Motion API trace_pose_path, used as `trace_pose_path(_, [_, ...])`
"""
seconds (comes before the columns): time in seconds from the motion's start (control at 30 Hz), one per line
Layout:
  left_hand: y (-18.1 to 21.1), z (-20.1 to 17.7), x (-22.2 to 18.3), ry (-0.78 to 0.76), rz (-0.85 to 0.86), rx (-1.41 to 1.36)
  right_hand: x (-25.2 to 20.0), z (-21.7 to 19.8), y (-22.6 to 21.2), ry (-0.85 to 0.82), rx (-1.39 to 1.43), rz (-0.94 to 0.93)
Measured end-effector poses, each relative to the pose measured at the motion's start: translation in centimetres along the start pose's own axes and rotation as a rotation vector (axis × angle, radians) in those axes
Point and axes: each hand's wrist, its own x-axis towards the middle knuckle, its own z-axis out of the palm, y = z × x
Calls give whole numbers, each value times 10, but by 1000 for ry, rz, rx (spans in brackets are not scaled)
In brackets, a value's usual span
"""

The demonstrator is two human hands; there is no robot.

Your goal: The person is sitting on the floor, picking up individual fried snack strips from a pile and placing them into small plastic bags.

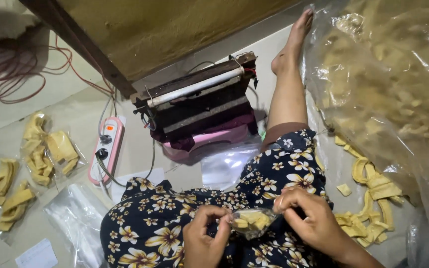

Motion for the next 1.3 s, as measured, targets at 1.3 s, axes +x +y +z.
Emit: trace_pose_path(1.3, [-40, 23, 231, 682, -410, -956, 257, 88, 82, 553, 766, 474])
